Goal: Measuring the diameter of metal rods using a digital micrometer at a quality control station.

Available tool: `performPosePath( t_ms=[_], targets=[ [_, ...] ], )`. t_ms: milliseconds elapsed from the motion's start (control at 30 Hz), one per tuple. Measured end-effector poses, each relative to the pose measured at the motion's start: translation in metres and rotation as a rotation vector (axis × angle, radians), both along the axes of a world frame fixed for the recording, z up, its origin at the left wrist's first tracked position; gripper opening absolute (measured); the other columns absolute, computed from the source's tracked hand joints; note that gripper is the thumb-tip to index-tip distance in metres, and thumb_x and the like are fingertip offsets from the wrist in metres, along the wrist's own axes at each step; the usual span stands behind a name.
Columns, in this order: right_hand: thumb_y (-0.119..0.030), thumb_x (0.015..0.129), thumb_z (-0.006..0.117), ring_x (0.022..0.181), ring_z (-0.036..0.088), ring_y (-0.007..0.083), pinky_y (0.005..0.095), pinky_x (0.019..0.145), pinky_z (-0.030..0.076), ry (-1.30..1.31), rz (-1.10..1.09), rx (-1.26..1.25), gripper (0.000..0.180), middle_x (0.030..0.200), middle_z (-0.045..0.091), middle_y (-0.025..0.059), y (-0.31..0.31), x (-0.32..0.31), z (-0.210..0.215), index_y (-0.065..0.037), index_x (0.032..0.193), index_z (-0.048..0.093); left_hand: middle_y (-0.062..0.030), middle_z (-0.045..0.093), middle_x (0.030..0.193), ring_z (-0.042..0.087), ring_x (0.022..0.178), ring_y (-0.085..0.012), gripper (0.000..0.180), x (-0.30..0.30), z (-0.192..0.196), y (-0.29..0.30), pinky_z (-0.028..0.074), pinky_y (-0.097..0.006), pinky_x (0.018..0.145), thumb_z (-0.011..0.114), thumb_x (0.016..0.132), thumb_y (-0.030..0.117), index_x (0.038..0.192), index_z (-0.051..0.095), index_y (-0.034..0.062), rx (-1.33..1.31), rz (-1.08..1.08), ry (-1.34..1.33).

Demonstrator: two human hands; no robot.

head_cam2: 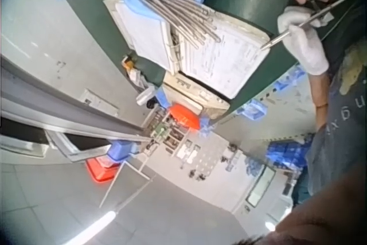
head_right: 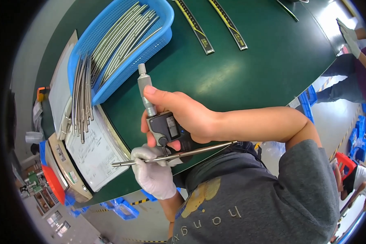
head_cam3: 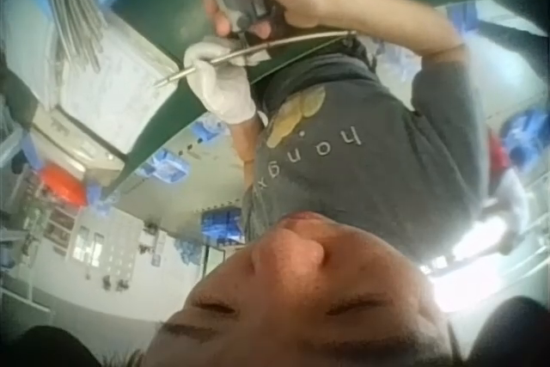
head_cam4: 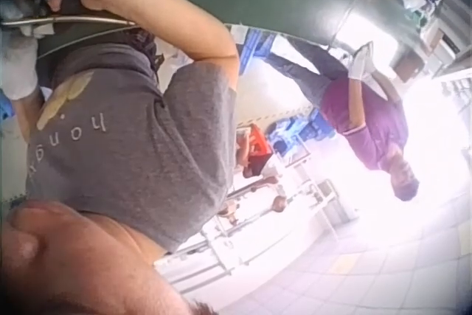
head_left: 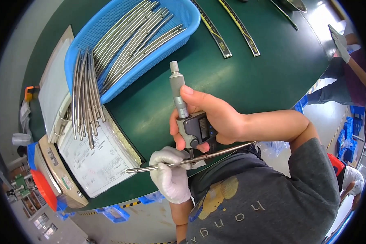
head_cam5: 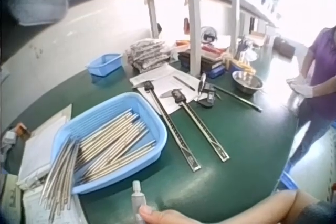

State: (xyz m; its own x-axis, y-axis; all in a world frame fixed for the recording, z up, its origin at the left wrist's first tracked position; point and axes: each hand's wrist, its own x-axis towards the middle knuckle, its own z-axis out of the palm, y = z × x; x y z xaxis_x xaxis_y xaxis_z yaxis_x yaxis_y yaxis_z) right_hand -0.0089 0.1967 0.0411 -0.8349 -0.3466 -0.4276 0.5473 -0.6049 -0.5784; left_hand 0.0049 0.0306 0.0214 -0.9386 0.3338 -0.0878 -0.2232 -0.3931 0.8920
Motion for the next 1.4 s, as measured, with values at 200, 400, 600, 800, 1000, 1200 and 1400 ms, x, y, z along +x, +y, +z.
performPosePath(
  t_ms=[200, 400, 600, 800, 1000, 1200, 1400],
  targets=[
    [-0.059, 0.083, 0.021, 0.043, 0.047, 0.0142, 0.0226, 0.041, 0.039, 0.064, 0.028, 0.050, 0.066, 0.068, 0.059, 0.0107, 0.000, 0.003, -0.001, -0.002, 0.082, 0.055, -0.0074, 0.041, 0.055, 0.037, 0.038, -0.0139, 0.038, -0.006, 0.008, -0.007, 0.033, -0.025, 0.036, 0.034, 0.090, 0.034, 0.071, 0.041, 0.0027, -0.089, 0.177, -0.106],
    [-0.055, 0.085, 0.012, 0.042, 0.047, 0.0153, 0.0235, 0.041, 0.039, 0.010, 0.020, -0.001, 0.068, 0.068, 0.059, 0.0115, 0.001, 0.002, 0.002, -0.002, 0.084, 0.055, -0.0074, 0.042, 0.055, 0.037, 0.037, -0.0148, 0.034, -0.001, 0.004, -0.001, 0.034, -0.025, 0.038, 0.034, 0.090, 0.030, 0.071, 0.042, 0.0030, 0.111, 0.089, -0.130],
    [-0.056, 0.084, 0.012, 0.042, 0.046, 0.0159, 0.0243, 0.040, 0.039, -0.053, 0.000, -0.116, 0.069, 0.068, 0.059, 0.0140, 0.001, 0.000, -0.001, -0.001, 0.083, 0.054, -0.0109, 0.042, 0.062, 0.044, 0.047, -0.0162, 0.035, 0.004, 0.000, 0.000, 0.039, -0.027, 0.040, 0.038, 0.089, 0.031, 0.073, 0.043, -0.0004, 0.094, -0.008, -0.172],
    [-0.059, 0.083, 0.020, 0.043, 0.047, 0.0149, 0.0236, 0.039, 0.038, -0.023, 0.004, -0.006, 0.065, 0.068, 0.059, 0.0119, -0.002, -0.002, 0.002, -0.003, 0.082, 0.054, -0.0112, 0.043, 0.060, 0.044, 0.046, -0.0171, 0.038, 0.004, 0.004, 0.000, 0.040, -0.028, 0.040, 0.041, 0.087, 0.035, 0.072, 0.043, -0.0004, 0.051, 0.015, -0.198],
    [-0.053, 0.086, 0.017, 0.041, 0.046, 0.0125, 0.0218, 0.037, 0.037, 0.042, 0.008, -0.062, 0.062, 0.069, 0.060, 0.0108, 0.001, 0.005, -0.007, -0.002, 0.082, 0.053, -0.0098, 0.043, 0.055, 0.041, 0.039, -0.0167, 0.039, -0.005, 0.004, -0.010, 0.038, -0.027, 0.038, 0.042, 0.087, 0.035, 0.071, 0.044, -0.0003, 0.043, 0.074, -0.215],
    [-0.048, 0.089, 0.009, 0.041, 0.045, 0.0133, 0.0222, 0.038, 0.037, 0.025, 0.016, -0.122, 0.063, 0.070, 0.058, 0.0119, -0.007, 0.001, -0.012, -0.001, 0.086, 0.052, -0.0084, 0.048, 0.063, 0.048, 0.053, -0.0190, 0.029, 0.000, 0.006, -0.011, 0.041, -0.027, 0.049, 0.048, 0.082, 0.032, 0.075, 0.047, 0.0036, 0.071, -0.030, -0.248],
    [-0.048, 0.088, 0.013, 0.040, 0.046, 0.0134, 0.0218, 0.038, 0.038, -0.025, 0.049, -0.148, 0.060, 0.070, 0.059, 0.0120, -0.003, 0.000, -0.008, -0.003, 0.086, 0.052, -0.0061, 0.046, 0.061, 0.047, 0.049, -0.0183, 0.030, 0.008, 0.015, 0.006, 0.041, -0.026, 0.048, 0.046, 0.083, 0.035, 0.078, 0.046, 0.0058, -0.078, 0.017, -0.310]
  ],
)
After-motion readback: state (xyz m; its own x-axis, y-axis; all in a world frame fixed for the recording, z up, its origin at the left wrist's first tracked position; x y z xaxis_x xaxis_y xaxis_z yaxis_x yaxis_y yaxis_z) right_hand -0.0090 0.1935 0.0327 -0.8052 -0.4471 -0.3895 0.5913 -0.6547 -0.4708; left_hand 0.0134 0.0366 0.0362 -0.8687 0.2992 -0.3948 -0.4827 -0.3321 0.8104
